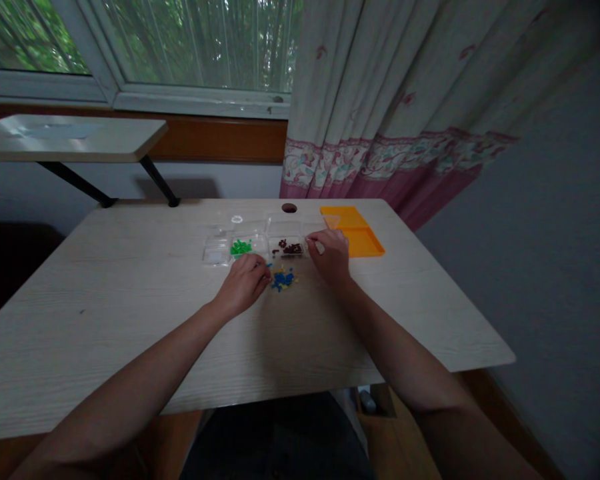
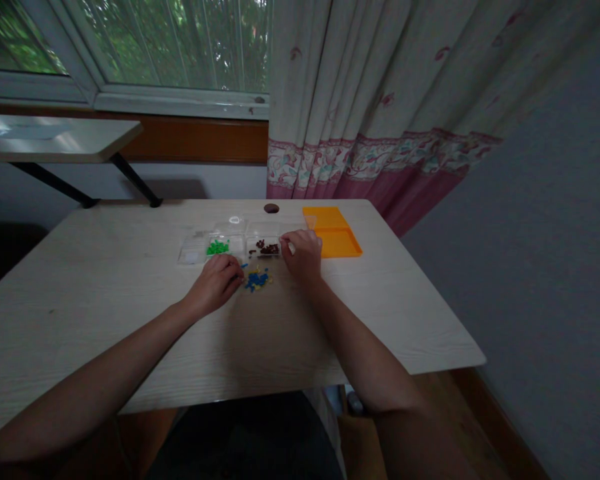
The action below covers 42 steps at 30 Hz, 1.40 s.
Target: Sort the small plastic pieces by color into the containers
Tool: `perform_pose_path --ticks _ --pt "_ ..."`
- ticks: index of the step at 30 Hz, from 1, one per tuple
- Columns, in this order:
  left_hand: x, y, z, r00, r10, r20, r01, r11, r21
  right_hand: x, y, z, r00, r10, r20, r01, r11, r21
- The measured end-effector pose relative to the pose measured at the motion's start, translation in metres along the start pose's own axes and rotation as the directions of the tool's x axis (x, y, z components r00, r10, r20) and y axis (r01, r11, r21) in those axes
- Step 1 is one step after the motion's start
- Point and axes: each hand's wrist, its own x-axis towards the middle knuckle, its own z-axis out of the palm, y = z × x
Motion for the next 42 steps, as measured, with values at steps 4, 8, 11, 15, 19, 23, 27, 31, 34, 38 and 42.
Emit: perform_pose_path --ticks 4,8,11,15,19,23,27,31,34,38,42 --pt "0.000 -0.001 0.000 0.999 -0.011 -0.038 0.010 0.999 -0.036 0.001 0.009 0.002 0.993 0.103 -0.051 -0.105 0.993 -0.045" --pt "0.000 -0.004 0.001 0.994 -0.045 -0.095 0.038 0.996 -0.080 0.001 0.015 0.005 0.987 0.156 -0.048 -0.159 0.985 -0.067" --pt "0.000 -0.006 0.002 0.989 -0.061 -0.136 0.045 0.992 -0.115 0.001 0.018 0.007 0.986 0.166 -0.007 -0.166 0.983 -0.080" --pt "0.001 -0.008 0.002 0.984 -0.068 -0.167 0.044 0.989 -0.141 0.001 0.021 0.007 0.990 0.144 0.007 -0.143 0.987 -0.077" --pt "0.001 -0.008 0.002 0.978 -0.079 -0.192 0.044 0.982 -0.183 0.001 0.015 0.004 0.999 0.050 -0.017 -0.050 0.999 -0.019" --pt "0.002 -0.008 0.003 0.974 -0.104 -0.200 0.058 0.973 -0.224 -0.004 -0.008 0.002 0.969 -0.240 0.063 0.231 0.965 0.122" --pt "0.003 -0.009 0.003 0.970 -0.123 -0.212 0.064 0.963 -0.263 -0.015 -0.035 0.004 0.878 -0.471 0.083 0.449 0.873 0.192" --pt "0.003 -0.008 0.004 0.968 -0.123 -0.217 0.059 0.958 -0.282 -0.021 -0.049 0.007 0.860 -0.507 0.058 0.487 0.849 0.204" --pt "0.003 -0.008 0.005 0.973 -0.097 -0.210 0.032 0.956 -0.291 -0.023 -0.052 0.009 0.860 -0.509 0.046 0.490 0.847 0.208" --pt "0.003 -0.007 0.004 0.976 -0.092 -0.197 0.030 0.955 -0.296 -0.024 -0.054 0.011 0.851 -0.524 0.033 0.506 0.836 0.213" --pt "0.003 -0.006 0.003 0.977 -0.099 -0.188 0.036 0.949 -0.314 -0.025 -0.055 0.012 0.842 -0.539 0.007 0.528 0.827 0.194"
